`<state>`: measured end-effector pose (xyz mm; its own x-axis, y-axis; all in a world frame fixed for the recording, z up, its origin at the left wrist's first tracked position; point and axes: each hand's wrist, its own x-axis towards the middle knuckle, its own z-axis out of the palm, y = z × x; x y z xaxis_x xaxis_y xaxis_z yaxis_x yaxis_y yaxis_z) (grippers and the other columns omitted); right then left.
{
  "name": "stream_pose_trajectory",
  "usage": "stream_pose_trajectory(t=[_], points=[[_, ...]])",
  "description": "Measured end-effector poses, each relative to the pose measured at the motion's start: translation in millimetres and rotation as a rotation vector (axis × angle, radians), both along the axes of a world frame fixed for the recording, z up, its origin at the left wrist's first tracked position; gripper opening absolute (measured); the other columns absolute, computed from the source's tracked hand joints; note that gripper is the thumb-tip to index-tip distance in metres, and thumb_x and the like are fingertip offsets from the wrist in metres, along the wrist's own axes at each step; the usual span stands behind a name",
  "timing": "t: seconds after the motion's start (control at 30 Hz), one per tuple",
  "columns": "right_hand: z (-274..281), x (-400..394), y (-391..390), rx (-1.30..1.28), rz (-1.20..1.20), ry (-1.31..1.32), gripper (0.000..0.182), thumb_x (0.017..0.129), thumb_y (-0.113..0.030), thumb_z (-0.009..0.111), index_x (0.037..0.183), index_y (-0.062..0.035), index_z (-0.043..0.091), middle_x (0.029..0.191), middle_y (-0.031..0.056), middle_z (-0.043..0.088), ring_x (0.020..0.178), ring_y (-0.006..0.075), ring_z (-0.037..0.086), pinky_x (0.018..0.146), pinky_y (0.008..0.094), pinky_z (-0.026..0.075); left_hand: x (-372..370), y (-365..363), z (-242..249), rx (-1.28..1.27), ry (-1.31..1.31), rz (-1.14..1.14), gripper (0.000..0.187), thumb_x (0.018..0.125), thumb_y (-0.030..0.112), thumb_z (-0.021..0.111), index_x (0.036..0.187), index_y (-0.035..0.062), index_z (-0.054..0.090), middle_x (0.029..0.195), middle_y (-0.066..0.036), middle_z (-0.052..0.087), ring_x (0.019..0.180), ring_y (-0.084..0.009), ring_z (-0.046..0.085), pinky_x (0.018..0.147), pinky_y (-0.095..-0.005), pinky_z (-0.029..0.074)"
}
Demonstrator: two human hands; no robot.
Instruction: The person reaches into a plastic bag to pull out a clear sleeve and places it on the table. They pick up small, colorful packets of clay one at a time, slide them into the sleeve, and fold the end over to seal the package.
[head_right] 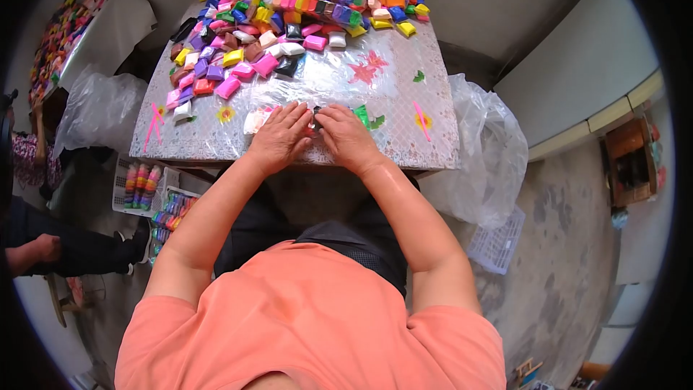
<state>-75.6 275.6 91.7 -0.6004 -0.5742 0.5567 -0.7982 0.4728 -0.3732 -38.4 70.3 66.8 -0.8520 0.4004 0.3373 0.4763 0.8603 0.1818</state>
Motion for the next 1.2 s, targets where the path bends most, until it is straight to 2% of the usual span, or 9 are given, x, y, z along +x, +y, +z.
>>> stream_pose_trajectory(t=[0.17, 0.37, 0.4, 0.5, 0.6, 0.67, 0.87, 1.1, 1.2], points=[[0.9, -15.0, 9.5, 0.007, 0.072, -0.098, 0.023, 0.083, -0.006, 0.064, 0.106, -0.0043, 0.066, 0.109, 0.0120, 0.064, 0.105, 0.0325, 0.057, 0.092, 0.0390, 0.046, -7.4, -17.3, -1.1, 0.023, 0.111, 0.010, 0.040, 0.089, 0.023, 0.060, 0.125, 0.0071, 0.057, 0.132, -0.010, 0.056, 0.128, -0.0269, 0.048, 0.111, -0.0475, 0.029], [16.1, -43.1, 7.6, 0.170, 0.120, -0.242, 0.011, 0.080, -0.005, 0.066, 0.090, -0.0048, 0.062, 0.091, 0.0140, 0.060, 0.089, 0.0341, 0.057, 0.078, 0.0411, 0.047, -45.5, -22.2, -13.2, 0.161, 0.122, -0.035, 0.017, 0.073, 0.025, 0.071, 0.077, 0.0100, 0.064, 0.078, -0.009, 0.064, 0.080, -0.0288, 0.062, 0.089, -0.0469, 0.044], [11.6, -48.0, 10.5, 0.222, 0.111, -0.130, 0.016, 0.077, -0.004, 0.067, 0.091, -0.0056, 0.060, 0.091, 0.0146, 0.058, 0.090, 0.0357, 0.056, 0.078, 0.0439, 0.047, -43.4, -13.3, -2.3, 0.084, 0.227, -0.069, 0.025, 0.070, 0.030, 0.073, 0.063, 0.0121, 0.057, 0.061, -0.011, 0.054, 0.062, -0.0283, 0.056, 0.072, -0.0426, 0.045], [21.8, -54.7, 7.7, 0.320, 0.002, -0.057, 0.056, 0.067, -0.006, 0.075, 0.120, -0.0121, 0.058, 0.123, 0.0149, 0.055, 0.116, 0.0355, 0.051, 0.100, 0.0414, 0.043, -55.0, -5.8, -25.9, 0.202, 0.397, 0.035, 0.007, 0.062, 0.013, 0.063, 0.063, 0.0085, 0.058, 0.066, -0.015, 0.058, 0.066, -0.0325, 0.057, 0.071, -0.0450, 0.046], [51.4, -65.0, -5.1, 0.535, -0.028, -0.162, 0.099, 0.058, -0.012, 0.086, 0.144, -0.0109, 0.037, 0.153, 0.0182, 0.028, 0.143, 0.0374, 0.021, 0.117, 0.0445, 0.024, -64.0, -10.0, -20.2, 0.217, 0.213, 0.027, 0.005, 0.063, 0.011, 0.064, 0.065, 0.0109, 0.060, 0.070, -0.009, 0.062, 0.074, -0.0314, 0.059, 0.073, -0.0421, 0.045], [50.7, -85.2, -4.7, 0.583, -0.028, -0.215, 0.107, 0.050, -0.025, 0.090, 0.141, -0.0019, 0.039, 0.150, 0.0212, 0.032, 0.142, 0.0404, 0.024, 0.116, 0.0447, 0.024, -60.4, -7.1, -4.6, 0.248, 0.189, 0.070, 0.009, 0.066, 0.011, 0.065, 0.074, 0.0113, 0.061, 0.076, -0.008, 0.063, 0.085, -0.0298, 0.060, 0.077, -0.0413, 0.045], [63.9, -102.4, -22.2, 0.881, -0.106, -0.303, 0.117, 0.044, -0.039, 0.094, 0.140, -0.0018, 0.039, 0.137, 0.0225, 0.047, 0.121, 0.0358, 0.053, 0.098, 0.0417, 0.047, -75.5, 4.0, 15.8, 0.222, -0.114, 0.328, 0.043, 0.076, 0.008, 0.063, 0.118, 0.0064, 0.054, 0.108, -0.015, 0.059, 0.097, -0.0330, 0.063, 0.079, -0.0423, 0.051], [57.8, -116.3, -9.9, 0.770, -0.114, -0.535, 0.120, 0.040, -0.038, 0.095, 0.139, 0.0036, 0.042, 0.137, 0.0223, 0.052, 0.127, 0.0324, 0.050, 0.107, 0.0380, 0.040, -83.3, -15.9, 28.6, 0.283, -0.439, 0.433, 0.089, 0.047, 0.009, 0.090, 0.126, 0.0067, 0.048, 0.125, -0.017, 0.051, 0.107, -0.0348, 0.061, 0.084, -0.0427, 0.054], [42.5, -128.0, -0.7, 0.723, -0.083, -0.553, 0.122, 0.040, -0.037, 0.096, 0.140, 0.0038, 0.040, 0.138, 0.0221, 0.050, 0.127, 0.0323, 0.051, 0.106, 0.0377, 0.041, -86.5, -24.2, 31.8, 0.257, -0.527, 0.409, 0.094, 0.046, 0.012, 0.093, 0.128, 0.0072, 0.047, 0.129, -0.019, 0.050, 0.111, -0.0353, 0.059, 0.087, -0.0432, 0.053]])
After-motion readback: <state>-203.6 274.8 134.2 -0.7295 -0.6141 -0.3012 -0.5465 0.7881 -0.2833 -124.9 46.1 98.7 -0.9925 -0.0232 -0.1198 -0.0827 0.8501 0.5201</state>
